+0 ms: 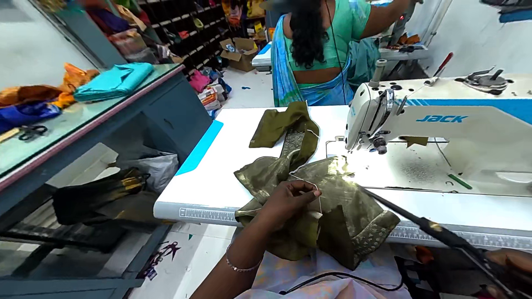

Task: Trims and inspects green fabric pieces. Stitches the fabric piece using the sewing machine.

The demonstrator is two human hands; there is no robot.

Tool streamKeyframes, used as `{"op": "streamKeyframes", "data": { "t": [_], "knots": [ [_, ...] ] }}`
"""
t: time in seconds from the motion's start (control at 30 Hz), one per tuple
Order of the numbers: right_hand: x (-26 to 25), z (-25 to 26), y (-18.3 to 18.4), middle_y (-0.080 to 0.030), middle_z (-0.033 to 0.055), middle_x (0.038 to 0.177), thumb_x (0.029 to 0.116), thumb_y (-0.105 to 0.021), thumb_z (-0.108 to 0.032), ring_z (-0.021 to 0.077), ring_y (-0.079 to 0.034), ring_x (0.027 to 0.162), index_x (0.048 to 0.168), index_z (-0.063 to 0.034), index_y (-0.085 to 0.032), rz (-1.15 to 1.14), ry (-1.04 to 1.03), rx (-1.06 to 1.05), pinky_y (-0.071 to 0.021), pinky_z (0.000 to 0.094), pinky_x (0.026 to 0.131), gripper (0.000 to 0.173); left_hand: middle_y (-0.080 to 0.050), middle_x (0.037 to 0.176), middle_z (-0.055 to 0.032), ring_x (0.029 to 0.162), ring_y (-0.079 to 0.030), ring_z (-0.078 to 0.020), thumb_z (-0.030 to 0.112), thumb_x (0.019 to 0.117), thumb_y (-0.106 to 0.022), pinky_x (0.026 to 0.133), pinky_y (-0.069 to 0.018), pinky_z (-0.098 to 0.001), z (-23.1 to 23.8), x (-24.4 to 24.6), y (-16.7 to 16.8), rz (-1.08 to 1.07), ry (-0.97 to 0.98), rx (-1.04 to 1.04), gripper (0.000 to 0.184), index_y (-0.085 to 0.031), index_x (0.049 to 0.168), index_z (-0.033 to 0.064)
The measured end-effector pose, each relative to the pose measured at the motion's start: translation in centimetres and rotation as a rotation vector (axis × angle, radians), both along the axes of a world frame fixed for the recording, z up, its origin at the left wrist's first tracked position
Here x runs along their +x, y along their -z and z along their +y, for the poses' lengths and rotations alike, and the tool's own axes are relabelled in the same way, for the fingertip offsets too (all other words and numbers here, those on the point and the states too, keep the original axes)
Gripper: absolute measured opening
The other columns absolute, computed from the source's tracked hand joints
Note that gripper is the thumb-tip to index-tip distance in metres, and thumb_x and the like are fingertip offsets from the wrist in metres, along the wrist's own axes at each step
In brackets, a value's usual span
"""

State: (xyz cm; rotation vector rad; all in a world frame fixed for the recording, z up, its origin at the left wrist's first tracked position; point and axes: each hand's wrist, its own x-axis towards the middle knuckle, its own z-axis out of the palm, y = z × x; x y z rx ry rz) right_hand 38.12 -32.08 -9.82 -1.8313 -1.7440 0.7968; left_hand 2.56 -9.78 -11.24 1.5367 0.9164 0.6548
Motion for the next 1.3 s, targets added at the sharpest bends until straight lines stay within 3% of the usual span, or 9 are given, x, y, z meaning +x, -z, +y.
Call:
{"op": "streamKeyframes", "data": {
  "t": [0.07, 0.17, 0.6, 0.73, 0.87, 0.97, 1.03, 1.17, 1.3],
  "knots": [
    [-1.0, 0.6, 0.3, -0.067, 0.0309, 0.096, 0.0818, -0.074, -0.003, 0.0390, -0.066, 0.078, 0.114, 0.0150, -0.062, -0.027, -0.034, -0.011, -0.0546, 0.0561, 0.072, 0.039, -0.070, 0.084, -0.0033, 0.050, -0.054, -0.0042, 0.008, 0.1009, -0.065, 0.045, -0.0473, -0.0165, -0.1, 0.7, -0.4, 0.019, -0.015, -0.029, 0.009, -0.071, 0.104, 0.0026],
    [-2.5, 1.6, 0.5, -0.067, 0.0278, 0.097, 0.0788, -0.073, -0.001, 0.0379, -0.066, 0.081, 0.113, 0.0118, -0.064, -0.026, -0.081, -0.052, -0.0545, 0.0548, 0.072, 0.037, -0.071, 0.075, -0.0037, 0.041, -0.049, -0.0040, 0.012, 0.1018, -0.064, 0.036, -0.0379, -0.0160, -0.6, 0.8, -0.5, 0.076, -0.012, 0.026, 0.011, -0.071, 0.108, 0.0051],
    [-3.7, 2.7, 1.4, -0.068, 0.0287, 0.098, 0.0767, -0.071, 0.004, 0.0394, -0.067, 0.082, 0.108, 0.0123, -0.067, -0.062, -0.163, -0.035, -0.0543, 0.0549, 0.073, 0.033, -0.060, 0.063, -0.0010, 0.045, -0.045, -0.0044, 0.017, 0.1010, -0.067, 0.041, -0.0343, -0.0175, -0.5, 0.7, -0.1, 0.126, -0.039, 0.133, 0.012, -0.075, 0.103, 0.0085],
    [-3.2, 2.7, 1.2, -0.068, 0.0314, 0.100, 0.0787, -0.071, 0.004, 0.0421, -0.067, 0.082, 0.112, 0.0142, -0.065, -0.055, -0.113, -0.044, -0.0541, 0.0579, 0.074, 0.035, -0.060, 0.082, 0.0014, 0.063, -0.049, -0.0040, 0.012, 0.0964, -0.071, 0.058, -0.0418, -0.0194, 0.0, -0.1, 0.3, 0.096, -0.161, 0.268, 0.007, -0.075, 0.098, 0.0069],
    [-3.7, 4.1, 1.5, -0.067, 0.0202, 0.095, 0.0843, -0.075, -0.010, 0.0271, -0.065, 0.077, 0.116, 0.0074, -0.063, 0.070, 0.002, -0.125, -0.0542, 0.0462, 0.070, 0.038, -0.063, 0.126, -0.0057, 0.115, -0.058, -0.0116, 0.007, 0.0976, -0.055, 0.094, -0.0506, -0.0313, 1.1, -2.3, -0.1, -0.159, -0.269, 0.141, 0.014, -0.069, 0.096, 0.0051],
    [-5.5, 6.0, 3.0, -0.064, -0.0010, 0.093, 0.0846, -0.073, -0.026, 0.0056, -0.060, 0.073, 0.114, -0.0053, -0.063, 0.328, 0.018, -0.238, -0.0526, 0.0262, 0.064, 0.037, -0.064, 0.135, -0.0032, 0.118, -0.062, -0.0129, 0.014, 0.1008, -0.047, 0.095, -0.0529, -0.0331, 1.7, -3.6, -0.4, -0.388, -0.240, -0.106, 0.018, -0.065, 0.099, 0.0125],
    [-7.5, 7.1, 4.3, -0.059, -0.0111, 0.080, 0.0855, -0.071, -0.027, -0.0020, -0.053, 0.058, 0.106, -0.0141, -0.061, 0.593, -0.002, -0.327, -0.0451, 0.0165, 0.052, 0.026, -0.066, 0.135, -0.0045, 0.120, -0.064, -0.0158, 0.016, 0.0969, -0.051, 0.095, -0.0539, -0.0347, 1.9, -4.1, -0.2, -0.493, -0.213, -0.180, 0.015, -0.067, 0.096, 0.0157],
    [-10.6, 8.1, 6.8, -0.053, -0.0129, 0.075, 0.0922, -0.067, -0.040, -0.0033, -0.048, 0.055, 0.105, -0.0195, -0.055, 1.081, -0.137, -0.544, -0.0420, 0.0125, 0.050, 0.027, -0.064, 0.141, -0.0029, 0.124, -0.062, -0.0174, 0.022, 0.0931, -0.058, 0.094, -0.0545, -0.0376, 1.9, -4.7, 0.2, -0.516, -0.185, -0.207, 0.014, -0.070, 0.098, 0.0174],
    [-12.2, 8.9, 8.1, -0.055, -0.0096, 0.076, 0.0905, -0.070, -0.040, -0.0025, -0.051, 0.054, 0.102, -0.0184, -0.058, 1.303, -0.123, -0.658, -0.0453, 0.0116, 0.051, 0.027, -0.062, 0.145, -0.0014, 0.120, -0.065, -0.0165, 0.024, 0.0876, -0.068, 0.084, -0.0573, -0.0358, 2.1, -5.1, 0.6, -0.551, -0.171, -0.214, 0.007, -0.072, 0.089, 0.0188]
  ]
}}
